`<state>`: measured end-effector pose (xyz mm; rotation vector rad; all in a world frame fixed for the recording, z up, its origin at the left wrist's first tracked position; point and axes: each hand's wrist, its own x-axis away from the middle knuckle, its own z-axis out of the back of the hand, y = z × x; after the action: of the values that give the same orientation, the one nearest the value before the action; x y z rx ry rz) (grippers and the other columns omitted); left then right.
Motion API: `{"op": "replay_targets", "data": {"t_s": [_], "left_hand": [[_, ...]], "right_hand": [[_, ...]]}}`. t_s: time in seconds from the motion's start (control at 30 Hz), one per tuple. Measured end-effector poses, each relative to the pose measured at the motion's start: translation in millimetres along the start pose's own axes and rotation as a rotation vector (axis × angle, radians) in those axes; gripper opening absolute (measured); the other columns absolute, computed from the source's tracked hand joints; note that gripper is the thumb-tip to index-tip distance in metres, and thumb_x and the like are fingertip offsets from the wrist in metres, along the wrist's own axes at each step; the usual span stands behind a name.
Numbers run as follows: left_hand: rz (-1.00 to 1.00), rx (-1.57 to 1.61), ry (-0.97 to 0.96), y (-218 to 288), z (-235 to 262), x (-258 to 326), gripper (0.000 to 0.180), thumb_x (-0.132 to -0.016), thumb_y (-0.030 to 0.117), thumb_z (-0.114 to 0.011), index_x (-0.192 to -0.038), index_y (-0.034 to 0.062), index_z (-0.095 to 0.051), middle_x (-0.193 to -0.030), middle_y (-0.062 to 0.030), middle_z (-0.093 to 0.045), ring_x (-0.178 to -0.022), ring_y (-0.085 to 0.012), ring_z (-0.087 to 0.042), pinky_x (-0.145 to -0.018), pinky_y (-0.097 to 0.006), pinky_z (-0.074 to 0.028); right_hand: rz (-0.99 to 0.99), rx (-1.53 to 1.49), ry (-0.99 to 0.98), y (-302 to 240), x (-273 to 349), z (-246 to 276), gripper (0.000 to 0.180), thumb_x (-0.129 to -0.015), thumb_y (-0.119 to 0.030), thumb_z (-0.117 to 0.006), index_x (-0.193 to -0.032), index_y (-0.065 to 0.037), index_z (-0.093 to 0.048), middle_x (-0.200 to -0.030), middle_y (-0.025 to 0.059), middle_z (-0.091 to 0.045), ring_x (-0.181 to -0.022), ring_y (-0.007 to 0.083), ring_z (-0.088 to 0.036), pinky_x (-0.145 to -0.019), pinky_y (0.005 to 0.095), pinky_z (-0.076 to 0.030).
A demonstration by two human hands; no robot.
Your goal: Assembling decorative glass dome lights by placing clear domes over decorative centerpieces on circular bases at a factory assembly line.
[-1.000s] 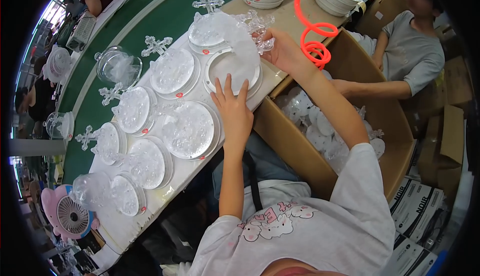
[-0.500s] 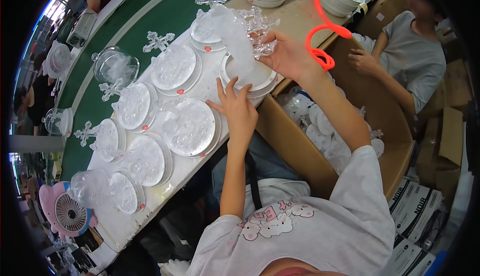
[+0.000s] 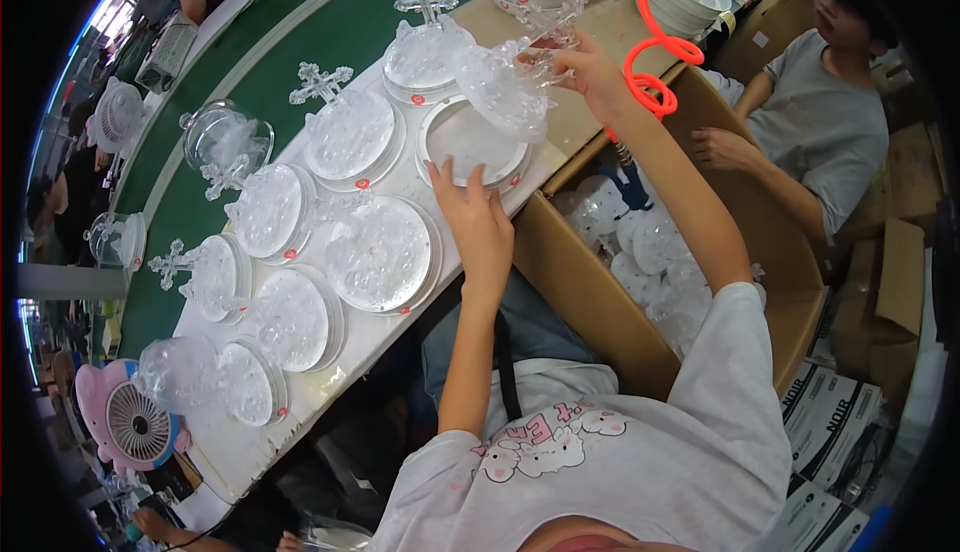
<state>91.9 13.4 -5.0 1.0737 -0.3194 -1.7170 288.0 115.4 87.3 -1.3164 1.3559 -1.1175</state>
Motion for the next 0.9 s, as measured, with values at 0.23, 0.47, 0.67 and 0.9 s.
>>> {"op": "replay_targets", "data": {"t_s": [0.23, 0.47, 0.67, 0.9], "left_hand": [[0.143, 0.08, 0.152, 4, -3, -2, 0.099, -0.073, 0.026, -0.078, -0.139, -0.0104, -0.013, -0.143, -0.0331, -0.015, -0.135, -0.0485, -0.012, -0.109, -0.05, -0.018], [0.207, 0.1, 0.108, -2, -6, -6, 0.105, -0.07, 0.029, -0.079, -0.138, -0.0133, -0.012, -0.143, -0.0334, -0.015, -0.135, -0.0448, -0.016, -0.112, -0.045, -0.015], [0.228, 0.128, 0.14, -1, -7, -5, 0.105, -0.07, 0.028, -0.08, -0.139, -0.0131, -0.011, -0.144, -0.0315, -0.016, -0.135, -0.0424, -0.018, -0.112, -0.043, -0.017], [0.274, 0.151, 0.118, -4, -7, -4, 0.104, -0.07, 0.025, -0.08, -0.139, -0.0134, -0.011, -0.144, -0.0304, -0.018, -0.135, -0.041, -0.021, -0.111, -0.041, -0.019]], "right_hand": [[0.186, 0.141, -0.049, 24, -9, -13, 0.038, -0.075, -0.006, -0.057, -0.113, -0.008, -0.055, -0.102, 0.0041, -0.066, -0.085, 0.0078, -0.059, -0.072, 0.0236, -0.046], [0.08, 0.129, -0.061, 21, -3, -22, 0.042, -0.076, -0.006, -0.056, -0.118, -0.008, -0.053, -0.103, 0.0047, -0.066, -0.077, 0.0066, -0.057, -0.073, 0.025, -0.047], [0.051, 0.055, 0.008, 21, 9, -32, 0.04, -0.075, -0.002, -0.054, -0.114, -0.007, -0.053, -0.101, 0.0052, -0.065, -0.079, 0.0101, -0.061, -0.071, 0.0264, -0.05], [-0.059, -0.665, -0.027, -1, 40, -87, 0.038, -0.069, 0.005, -0.047, -0.106, -0.003, -0.051, -0.104, 0.0101, -0.057, -0.098, 0.0276, -0.063, -0.075, 0.0346, -0.054]]}}
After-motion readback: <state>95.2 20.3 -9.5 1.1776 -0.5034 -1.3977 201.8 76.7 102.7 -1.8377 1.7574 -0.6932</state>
